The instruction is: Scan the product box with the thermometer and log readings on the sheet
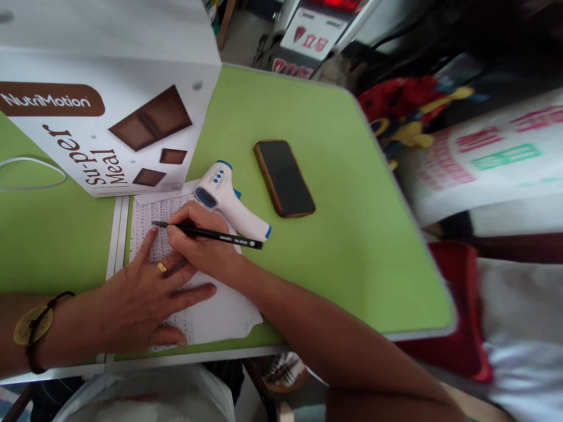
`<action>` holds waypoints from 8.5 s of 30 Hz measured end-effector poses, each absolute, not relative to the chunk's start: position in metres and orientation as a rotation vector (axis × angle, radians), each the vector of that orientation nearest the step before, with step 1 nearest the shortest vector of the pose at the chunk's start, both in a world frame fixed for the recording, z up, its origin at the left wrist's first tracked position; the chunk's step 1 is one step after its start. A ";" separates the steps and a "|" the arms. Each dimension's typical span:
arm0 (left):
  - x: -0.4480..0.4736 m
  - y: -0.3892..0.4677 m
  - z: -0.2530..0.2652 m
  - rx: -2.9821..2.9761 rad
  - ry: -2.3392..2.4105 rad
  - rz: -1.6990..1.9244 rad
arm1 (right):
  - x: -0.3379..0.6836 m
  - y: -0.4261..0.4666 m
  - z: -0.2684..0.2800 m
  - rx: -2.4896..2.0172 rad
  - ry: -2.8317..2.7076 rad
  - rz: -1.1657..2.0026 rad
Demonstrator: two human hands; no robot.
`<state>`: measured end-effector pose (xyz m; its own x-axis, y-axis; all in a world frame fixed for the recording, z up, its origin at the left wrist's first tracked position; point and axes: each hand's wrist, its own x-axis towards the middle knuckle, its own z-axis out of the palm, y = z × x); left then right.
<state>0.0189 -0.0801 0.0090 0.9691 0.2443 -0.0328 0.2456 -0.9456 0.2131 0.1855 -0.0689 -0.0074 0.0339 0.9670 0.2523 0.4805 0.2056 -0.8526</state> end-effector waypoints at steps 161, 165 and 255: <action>0.020 -0.082 0.010 2.933 0.371 0.006 | 0.191 -0.066 -0.006 -1.390 -1.546 0.656; 0.021 -0.082 0.010 2.932 0.364 0.004 | 0.190 -0.066 -0.007 -1.386 -1.559 0.655; 0.019 -0.080 0.009 2.945 0.356 0.007 | 0.193 -0.067 -0.007 -1.336 -1.542 0.627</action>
